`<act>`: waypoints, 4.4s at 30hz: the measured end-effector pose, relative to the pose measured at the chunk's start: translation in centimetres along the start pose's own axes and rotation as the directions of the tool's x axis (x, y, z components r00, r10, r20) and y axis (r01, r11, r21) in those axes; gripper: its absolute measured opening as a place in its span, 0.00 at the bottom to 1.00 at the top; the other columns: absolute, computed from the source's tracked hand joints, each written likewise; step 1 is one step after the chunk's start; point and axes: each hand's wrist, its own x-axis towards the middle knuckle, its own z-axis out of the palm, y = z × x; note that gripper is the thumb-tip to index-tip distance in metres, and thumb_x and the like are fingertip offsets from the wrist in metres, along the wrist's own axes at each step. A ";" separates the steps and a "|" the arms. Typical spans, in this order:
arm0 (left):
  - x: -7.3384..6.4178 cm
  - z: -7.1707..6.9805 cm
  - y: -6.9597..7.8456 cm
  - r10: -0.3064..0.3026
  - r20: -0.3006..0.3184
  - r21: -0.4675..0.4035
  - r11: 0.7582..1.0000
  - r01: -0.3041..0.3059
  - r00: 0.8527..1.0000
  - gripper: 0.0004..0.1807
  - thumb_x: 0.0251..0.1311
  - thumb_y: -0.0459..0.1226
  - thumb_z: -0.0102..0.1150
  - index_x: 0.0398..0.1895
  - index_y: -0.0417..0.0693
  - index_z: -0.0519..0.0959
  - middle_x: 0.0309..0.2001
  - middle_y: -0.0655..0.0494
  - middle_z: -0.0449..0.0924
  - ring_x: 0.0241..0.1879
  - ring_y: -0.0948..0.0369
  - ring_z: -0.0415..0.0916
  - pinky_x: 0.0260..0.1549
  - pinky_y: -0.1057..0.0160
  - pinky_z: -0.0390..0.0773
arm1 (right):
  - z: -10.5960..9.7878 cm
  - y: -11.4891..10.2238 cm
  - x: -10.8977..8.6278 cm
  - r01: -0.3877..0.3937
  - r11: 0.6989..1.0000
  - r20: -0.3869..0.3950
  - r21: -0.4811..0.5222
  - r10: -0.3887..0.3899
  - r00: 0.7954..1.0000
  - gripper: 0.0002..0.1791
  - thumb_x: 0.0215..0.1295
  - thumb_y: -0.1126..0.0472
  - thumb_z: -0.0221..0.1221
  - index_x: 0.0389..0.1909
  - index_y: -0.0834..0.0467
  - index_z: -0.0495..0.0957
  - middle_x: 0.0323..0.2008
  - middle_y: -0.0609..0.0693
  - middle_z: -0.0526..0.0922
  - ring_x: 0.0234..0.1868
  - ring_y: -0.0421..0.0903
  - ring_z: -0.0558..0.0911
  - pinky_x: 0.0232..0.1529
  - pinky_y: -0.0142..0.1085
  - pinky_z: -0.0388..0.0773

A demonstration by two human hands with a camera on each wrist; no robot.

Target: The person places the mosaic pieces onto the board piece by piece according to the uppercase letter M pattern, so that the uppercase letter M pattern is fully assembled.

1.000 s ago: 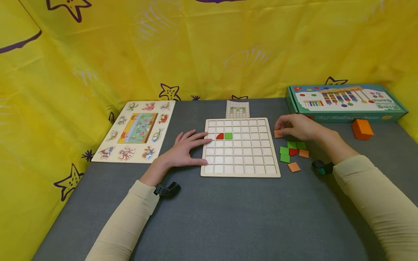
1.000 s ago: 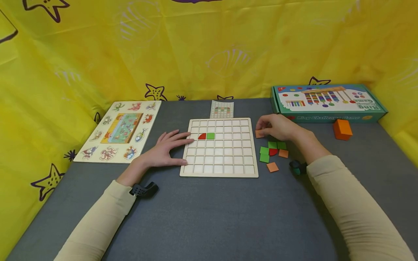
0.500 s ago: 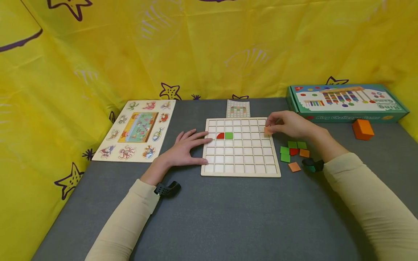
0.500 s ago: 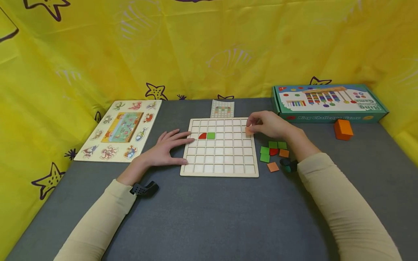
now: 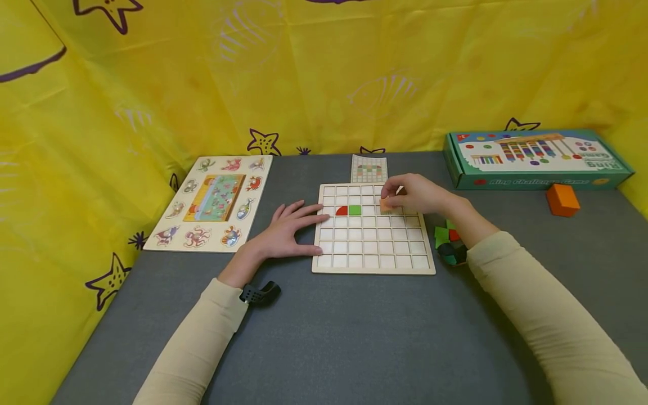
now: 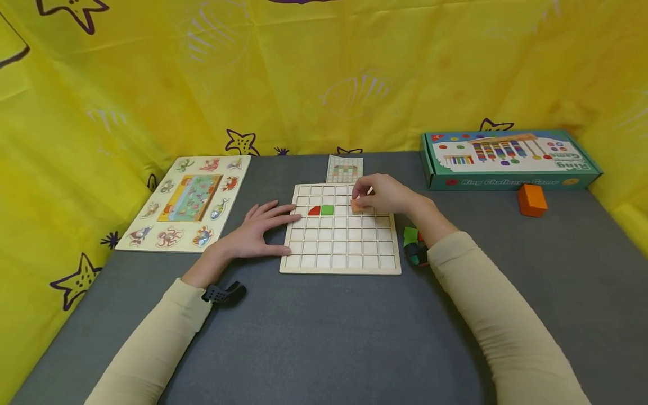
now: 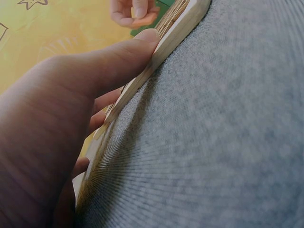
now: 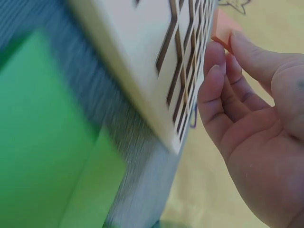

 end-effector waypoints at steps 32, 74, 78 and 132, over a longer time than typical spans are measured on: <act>0.0 -0.1 0.1 0.003 0.004 -0.010 1.000 -0.003 1.000 0.45 0.57 0.60 0.68 0.77 0.61 0.66 0.79 0.58 0.54 0.78 0.44 0.39 0.68 0.34 0.32 | 1.1 -1.5 2.0 0.006 0.997 0.032 -0.077 -0.003 0.999 0.06 0.71 0.62 0.62 0.45 0.60 0.81 0.37 0.52 0.82 0.39 0.51 0.77 0.45 0.45 0.74; 0.0 0.1 -0.3 0.006 -0.006 -0.005 1.000 -0.006 1.000 0.44 0.58 0.59 0.68 0.77 0.61 0.66 0.79 0.60 0.53 0.78 0.45 0.39 0.69 0.35 0.30 | -2.3 2.5 -8.1 -0.018 0.996 0.051 -0.091 0.023 0.998 0.13 0.65 0.59 0.69 0.47 0.59 0.82 0.35 0.45 0.80 0.36 0.45 0.77 0.40 0.38 0.76; 0.0 0.1 -0.2 0.005 -0.002 -0.007 1.000 -0.005 1.000 0.44 0.58 0.59 0.68 0.77 0.61 0.66 0.79 0.60 0.53 0.78 0.45 0.39 0.69 0.35 0.30 | -2.3 2.9 -8.6 -0.025 0.994 0.056 -0.104 0.031 0.998 0.13 0.64 0.58 0.70 0.46 0.58 0.83 0.34 0.44 0.80 0.35 0.44 0.76 0.39 0.37 0.75; 0.0 0.0 0.0 -0.002 0.011 0.004 1.000 0.002 1.000 0.44 0.58 0.59 0.68 0.77 0.62 0.65 0.79 0.60 0.53 0.78 0.44 0.39 0.68 0.34 0.31 | -0.3 0.8 -0.7 -0.009 1.000 0.034 0.012 0.009 0.999 0.05 0.71 0.65 0.62 0.44 0.61 0.80 0.37 0.51 0.80 0.40 0.50 0.74 0.46 0.44 0.72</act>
